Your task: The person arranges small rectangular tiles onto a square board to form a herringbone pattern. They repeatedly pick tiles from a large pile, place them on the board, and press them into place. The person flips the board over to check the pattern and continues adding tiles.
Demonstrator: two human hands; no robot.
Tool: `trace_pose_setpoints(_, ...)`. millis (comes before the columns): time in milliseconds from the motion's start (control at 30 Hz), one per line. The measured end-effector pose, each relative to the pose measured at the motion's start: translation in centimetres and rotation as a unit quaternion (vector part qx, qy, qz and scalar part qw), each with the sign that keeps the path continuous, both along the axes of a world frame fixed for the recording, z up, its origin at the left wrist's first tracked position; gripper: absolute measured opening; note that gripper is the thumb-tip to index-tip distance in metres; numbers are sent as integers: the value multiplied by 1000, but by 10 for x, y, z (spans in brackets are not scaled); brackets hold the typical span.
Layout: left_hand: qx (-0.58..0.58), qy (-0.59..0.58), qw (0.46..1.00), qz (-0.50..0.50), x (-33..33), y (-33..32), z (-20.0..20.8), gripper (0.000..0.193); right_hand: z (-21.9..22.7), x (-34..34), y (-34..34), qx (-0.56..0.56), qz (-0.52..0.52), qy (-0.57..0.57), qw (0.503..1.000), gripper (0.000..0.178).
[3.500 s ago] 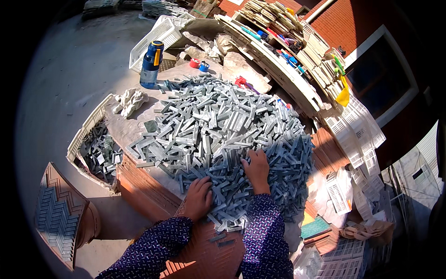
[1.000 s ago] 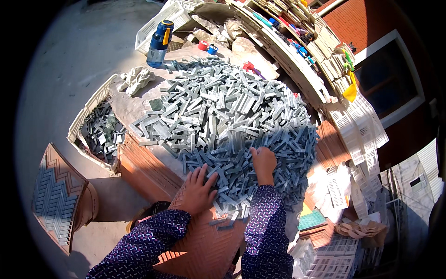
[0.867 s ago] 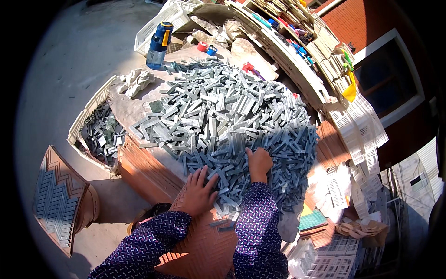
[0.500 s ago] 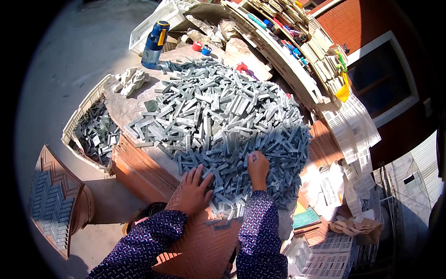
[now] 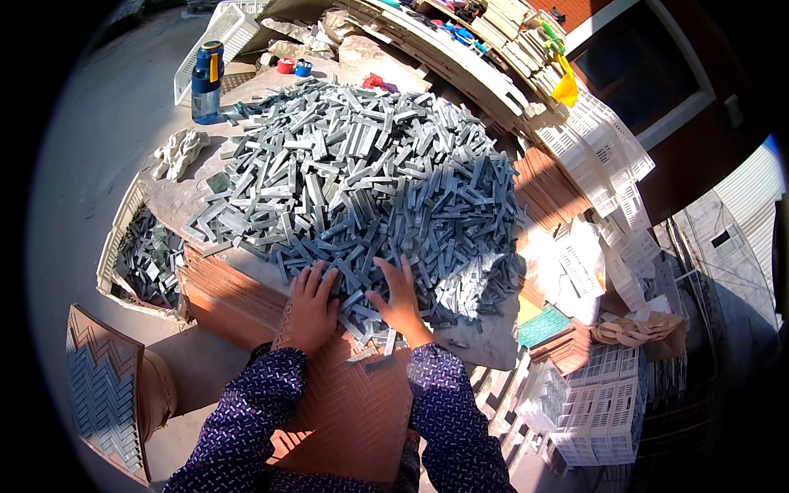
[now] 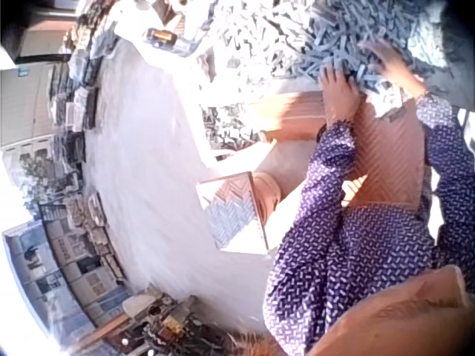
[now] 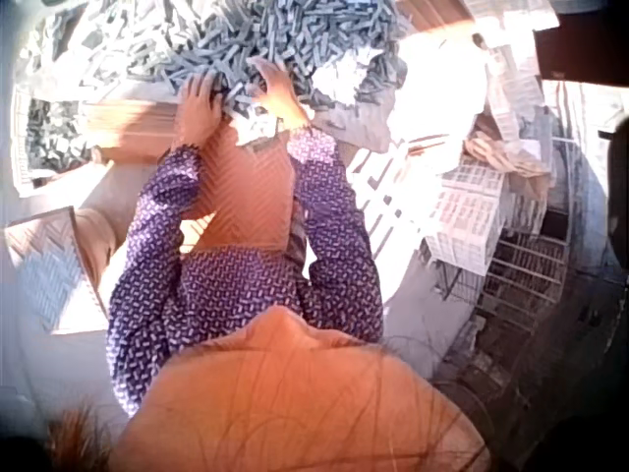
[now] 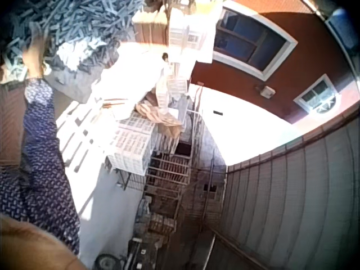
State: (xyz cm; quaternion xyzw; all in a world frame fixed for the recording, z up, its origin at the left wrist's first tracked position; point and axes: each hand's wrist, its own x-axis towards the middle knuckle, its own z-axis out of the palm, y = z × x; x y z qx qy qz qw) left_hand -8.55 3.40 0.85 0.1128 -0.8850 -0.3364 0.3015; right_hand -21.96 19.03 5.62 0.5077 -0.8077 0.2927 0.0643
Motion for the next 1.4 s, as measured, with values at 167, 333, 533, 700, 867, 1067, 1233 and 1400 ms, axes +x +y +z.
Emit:
trace_pose_setpoints(167,58,68,993,77,-1,-6,-1,49,12,23,33,-58,-50,-88,993,57)
trace_pose_setpoints(333,62,38,997,41,-40,-22,0,52,-21,-18,42,-91,-237,-10,967,58)
trace_pose_setpoints(533,147,43,987,-42,-36,-14,6,35,-37,4,23,-44,-215,42,975,44)
trace_pose_setpoints(700,201,30,976,-82,-15,-18,6,30,-21,34,15,-57,-137,18,989,46)
trace_pose_setpoints(867,177,-15,974,-138,13,-8,7,27,-5,60,27,-68,-33,-80,994,46)
trace_pose_setpoints(1067,111,15,986,-123,39,-17,7,21,9,101,37,-77,-50,-41,995,59)
trace_pose_setpoints(1233,-11,-50,996,-71,18,-5,15,38,-22,66,24,-53,-197,5,979,66)
trace_pose_setpoints(1400,135,-99,965,-200,46,4,33,40,-26,104,28,-103,-78,-88,988,55)
